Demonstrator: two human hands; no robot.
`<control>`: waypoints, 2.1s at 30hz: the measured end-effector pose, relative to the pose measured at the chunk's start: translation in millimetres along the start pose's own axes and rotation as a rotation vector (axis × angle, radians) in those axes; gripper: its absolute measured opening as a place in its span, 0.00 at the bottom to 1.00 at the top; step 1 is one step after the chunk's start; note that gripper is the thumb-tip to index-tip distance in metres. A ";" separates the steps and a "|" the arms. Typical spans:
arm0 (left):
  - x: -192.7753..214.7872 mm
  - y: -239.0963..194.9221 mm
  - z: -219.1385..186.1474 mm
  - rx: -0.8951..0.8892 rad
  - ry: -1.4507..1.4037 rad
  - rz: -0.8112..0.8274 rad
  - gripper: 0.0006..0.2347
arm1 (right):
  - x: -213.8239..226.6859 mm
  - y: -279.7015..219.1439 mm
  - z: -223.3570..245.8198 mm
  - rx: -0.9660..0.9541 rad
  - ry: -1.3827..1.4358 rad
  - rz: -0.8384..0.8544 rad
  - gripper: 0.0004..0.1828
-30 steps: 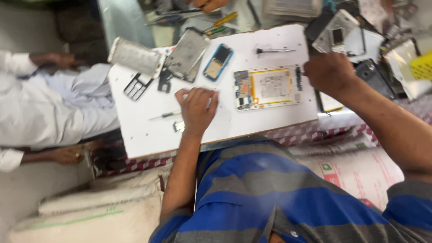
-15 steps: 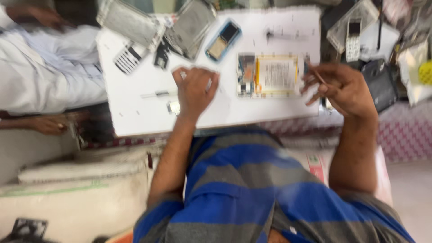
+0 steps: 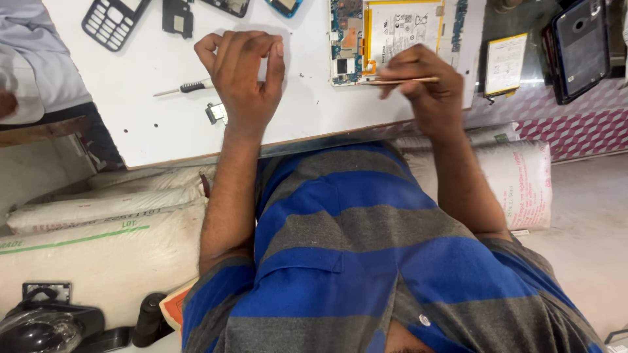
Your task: The person uses a screwdriver to remove and place screws on a disassembled mobile phone motherboard. The person repeatedly handles small screws and components on a white work surface while other phones and tools are visible nearby.
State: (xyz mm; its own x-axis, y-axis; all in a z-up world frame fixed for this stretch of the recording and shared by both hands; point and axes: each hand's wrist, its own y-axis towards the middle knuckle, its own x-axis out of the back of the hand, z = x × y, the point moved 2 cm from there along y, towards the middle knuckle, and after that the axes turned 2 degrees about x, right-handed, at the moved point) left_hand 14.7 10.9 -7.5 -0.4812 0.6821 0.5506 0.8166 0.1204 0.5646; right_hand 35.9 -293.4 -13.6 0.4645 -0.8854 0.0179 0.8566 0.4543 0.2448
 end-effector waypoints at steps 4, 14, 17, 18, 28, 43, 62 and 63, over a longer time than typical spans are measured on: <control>6.2 -4.2 0.2 0.019 -0.014 -0.127 0.03 | -38.0 11.7 -4.6 -0.069 -0.005 0.004 0.12; 15.4 -18.4 17.3 0.161 -0.271 -0.381 0.08 | -76.0 39.2 -9.0 0.097 -0.082 -0.016 0.17; 15.1 -21.2 22.0 0.224 -0.439 -0.440 0.10 | -77.8 47.1 -9.5 0.180 -0.229 -0.075 0.15; 14.7 -21.4 23.7 0.223 -0.477 -0.463 0.10 | -78.8 50.0 -10.1 0.205 -0.258 -0.076 0.14; 13.8 -18.0 26.6 0.269 -0.566 -0.481 0.11 | -87.8 90.5 -20.1 0.325 -0.397 0.074 0.12; 20.0 -12.8 17.8 0.332 -0.380 -0.395 0.10 | -88.4 92.1 -21.4 0.266 -0.444 0.062 0.12; -1.5 -2.1 -2.7 -0.135 0.133 0.113 0.13 | -80.8 48.6 -20.2 0.125 -0.017 -0.193 0.16; -1.8 -1.9 -3.4 -0.139 0.126 0.118 0.13 | -81.7 47.4 -21.5 0.133 -0.023 -0.194 0.16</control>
State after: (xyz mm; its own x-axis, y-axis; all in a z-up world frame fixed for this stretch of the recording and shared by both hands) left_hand 13.0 7.0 -7.5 -0.4282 0.5891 0.6853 0.8217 -0.0618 0.5666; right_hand 43.3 -197.4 -24.3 0.2876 -0.9575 -0.0204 0.8916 0.2598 0.3709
